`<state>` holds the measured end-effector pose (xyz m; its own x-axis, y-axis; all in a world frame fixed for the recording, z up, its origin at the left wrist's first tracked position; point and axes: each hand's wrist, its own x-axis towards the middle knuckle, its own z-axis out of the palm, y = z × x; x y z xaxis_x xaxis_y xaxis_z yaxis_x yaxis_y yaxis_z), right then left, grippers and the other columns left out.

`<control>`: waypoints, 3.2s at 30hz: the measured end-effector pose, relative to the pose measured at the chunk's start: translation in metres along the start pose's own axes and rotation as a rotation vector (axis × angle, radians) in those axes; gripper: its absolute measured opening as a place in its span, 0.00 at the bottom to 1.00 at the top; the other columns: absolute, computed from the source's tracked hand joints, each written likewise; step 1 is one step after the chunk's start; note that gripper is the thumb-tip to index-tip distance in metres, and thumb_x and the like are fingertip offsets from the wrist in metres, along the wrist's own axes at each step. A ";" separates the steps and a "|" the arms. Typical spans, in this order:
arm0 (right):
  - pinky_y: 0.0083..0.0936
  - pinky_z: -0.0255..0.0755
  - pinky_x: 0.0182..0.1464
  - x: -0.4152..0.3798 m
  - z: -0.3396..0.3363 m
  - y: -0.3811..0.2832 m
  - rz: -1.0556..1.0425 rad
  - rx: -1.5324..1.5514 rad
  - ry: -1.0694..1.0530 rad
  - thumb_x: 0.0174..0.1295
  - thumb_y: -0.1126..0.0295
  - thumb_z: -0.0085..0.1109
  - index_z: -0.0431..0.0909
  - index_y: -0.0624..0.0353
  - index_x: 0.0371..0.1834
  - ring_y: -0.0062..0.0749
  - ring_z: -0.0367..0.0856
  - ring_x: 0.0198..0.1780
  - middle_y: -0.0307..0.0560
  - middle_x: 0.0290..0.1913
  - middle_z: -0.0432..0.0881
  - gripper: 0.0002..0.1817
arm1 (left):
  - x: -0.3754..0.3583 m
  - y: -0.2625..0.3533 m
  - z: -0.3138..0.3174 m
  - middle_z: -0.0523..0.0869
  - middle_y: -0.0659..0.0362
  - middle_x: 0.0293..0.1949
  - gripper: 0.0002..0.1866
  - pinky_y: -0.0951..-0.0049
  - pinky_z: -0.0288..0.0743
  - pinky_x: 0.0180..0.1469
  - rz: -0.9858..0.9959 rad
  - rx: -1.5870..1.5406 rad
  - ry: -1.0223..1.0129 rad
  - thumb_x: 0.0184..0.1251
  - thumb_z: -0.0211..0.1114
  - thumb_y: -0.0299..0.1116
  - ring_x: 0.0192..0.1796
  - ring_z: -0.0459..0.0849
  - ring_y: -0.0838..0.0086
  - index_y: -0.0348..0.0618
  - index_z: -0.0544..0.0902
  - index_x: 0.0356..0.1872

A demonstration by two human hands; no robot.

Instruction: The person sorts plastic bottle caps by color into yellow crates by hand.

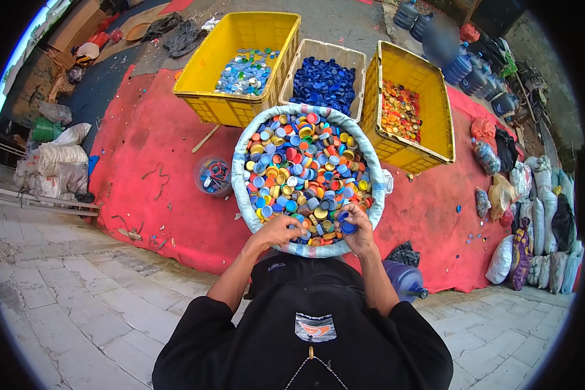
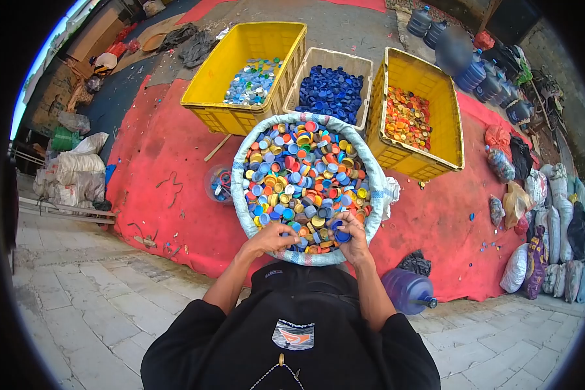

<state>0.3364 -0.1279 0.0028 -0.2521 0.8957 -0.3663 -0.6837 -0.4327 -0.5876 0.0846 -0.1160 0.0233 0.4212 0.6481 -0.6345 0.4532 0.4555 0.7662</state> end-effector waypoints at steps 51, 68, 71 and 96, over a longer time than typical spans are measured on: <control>0.31 0.76 0.48 -0.010 -0.010 0.011 0.094 0.004 0.029 0.50 0.78 0.51 0.72 0.62 0.51 0.35 0.80 0.45 0.50 0.46 0.78 0.22 | 0.023 0.005 0.027 0.84 0.46 0.29 0.22 0.58 0.75 0.35 0.051 0.144 0.241 0.52 0.73 0.48 0.35 0.84 0.53 0.35 0.84 0.31; 0.45 0.61 0.73 0.014 0.038 -0.007 -0.017 0.235 -0.015 0.32 0.84 0.49 0.65 0.68 0.66 0.51 0.67 0.69 0.59 0.63 0.70 0.44 | 0.048 0.022 0.006 0.83 0.49 0.42 0.19 0.76 0.71 0.27 0.212 -1.478 -0.263 0.66 0.57 0.41 0.35 0.80 0.68 0.34 0.78 0.48; 0.45 0.59 0.73 0.020 0.044 -0.010 -0.015 0.211 0.038 0.30 0.88 0.43 0.63 0.68 0.66 0.48 0.68 0.69 0.60 0.65 0.68 0.46 | 0.057 0.026 0.000 0.85 0.53 0.40 0.12 0.74 0.72 0.29 0.295 -1.426 -0.184 0.64 0.59 0.33 0.36 0.82 0.71 0.40 0.78 0.46; 0.39 0.67 0.67 0.166 0.079 -0.100 -0.371 -0.132 0.361 0.59 0.85 0.47 0.40 0.76 0.72 0.58 0.65 0.68 0.73 0.69 0.54 0.39 | 0.060 0.217 -0.100 0.75 0.63 0.27 0.09 0.55 0.73 0.58 0.744 -1.344 0.242 0.70 0.58 0.35 0.35 0.76 0.73 0.43 0.76 0.31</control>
<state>0.3086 0.0724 0.0579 0.2582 0.9089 -0.3276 -0.5841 -0.1232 -0.8023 0.1296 0.0831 0.1616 0.0309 0.9875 -0.1545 -0.8606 0.1049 0.4983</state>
